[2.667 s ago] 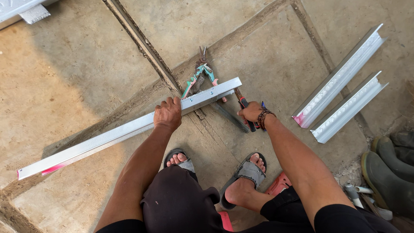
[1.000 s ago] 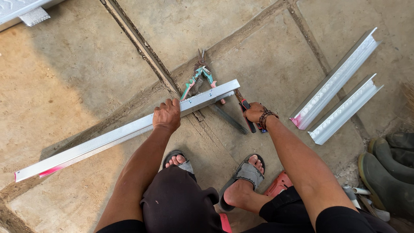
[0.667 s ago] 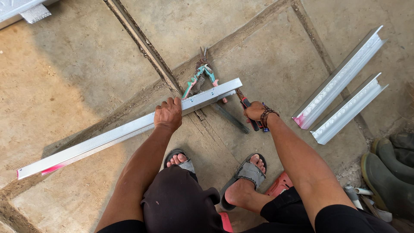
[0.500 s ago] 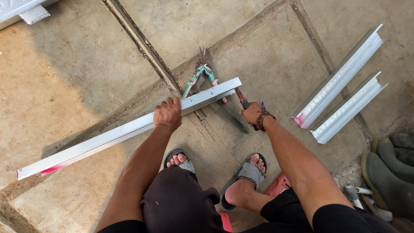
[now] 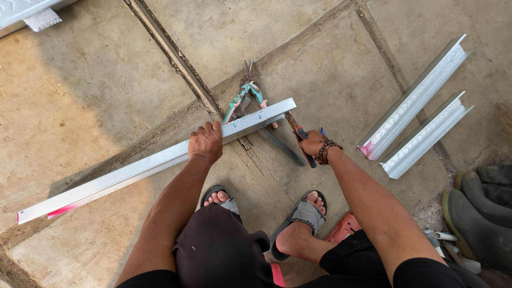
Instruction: The person assembles aluminum extrusion profiles into a rectangular frame. They carry a profile to a work area, then use pliers and a hammer to secure joints between the profiles. The person repeatedly aligns and fastens the corners to form a stable frame structure.
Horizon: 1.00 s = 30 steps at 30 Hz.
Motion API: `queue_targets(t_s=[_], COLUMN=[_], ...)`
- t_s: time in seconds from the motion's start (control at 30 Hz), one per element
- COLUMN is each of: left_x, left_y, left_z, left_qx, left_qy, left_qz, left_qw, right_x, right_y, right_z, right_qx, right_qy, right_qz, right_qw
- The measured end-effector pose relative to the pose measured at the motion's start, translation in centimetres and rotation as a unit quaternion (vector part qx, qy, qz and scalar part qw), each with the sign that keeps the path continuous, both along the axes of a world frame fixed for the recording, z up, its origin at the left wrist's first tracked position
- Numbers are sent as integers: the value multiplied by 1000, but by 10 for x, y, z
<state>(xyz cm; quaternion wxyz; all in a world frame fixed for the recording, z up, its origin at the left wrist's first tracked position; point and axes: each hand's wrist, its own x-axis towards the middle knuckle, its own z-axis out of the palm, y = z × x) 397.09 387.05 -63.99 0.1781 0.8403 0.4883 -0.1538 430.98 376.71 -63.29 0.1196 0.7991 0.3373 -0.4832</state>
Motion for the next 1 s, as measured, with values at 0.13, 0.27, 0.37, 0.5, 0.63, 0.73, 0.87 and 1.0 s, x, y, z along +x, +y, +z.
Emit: queue_targets(t_s=[0.13,0.27,0.37,0.5,0.63,0.73,0.87,1.0], left_x=[0,0,-1,-1,-2,-2,-1,1], left_y=[-1,-2,-2,-2,-3,0,4,2], left_z=[0,-2,-4,-6,-5,-3,1,2], left_qx=[1,6,7,5,6,7,-19,-19], left_qy=[4,-6,-12,-15,-16,-20,-13,-7], left_qz=[-2,-1,4,5,4,7,11,8], left_qw=[1000,1000,1000,1000,1000,1000,1000,1000], right_x=[-6,-9,-14,-16,-17,-24,-31,-25], right_y=[-1,7,14,15,10,5,-1,-2], right_z=[-4,-11,-13,-12,-8,-10,-15,-17], right_qx=[-6,-9,-19,-27,-19,37,49,60], right_qy=[-10,-10,-20,-25,50,2,-21,29], right_qz=[-14,-12,0,1,-77,-39,-62,-115], right_qw=[1000,1000,1000,999,996,999,997,991])
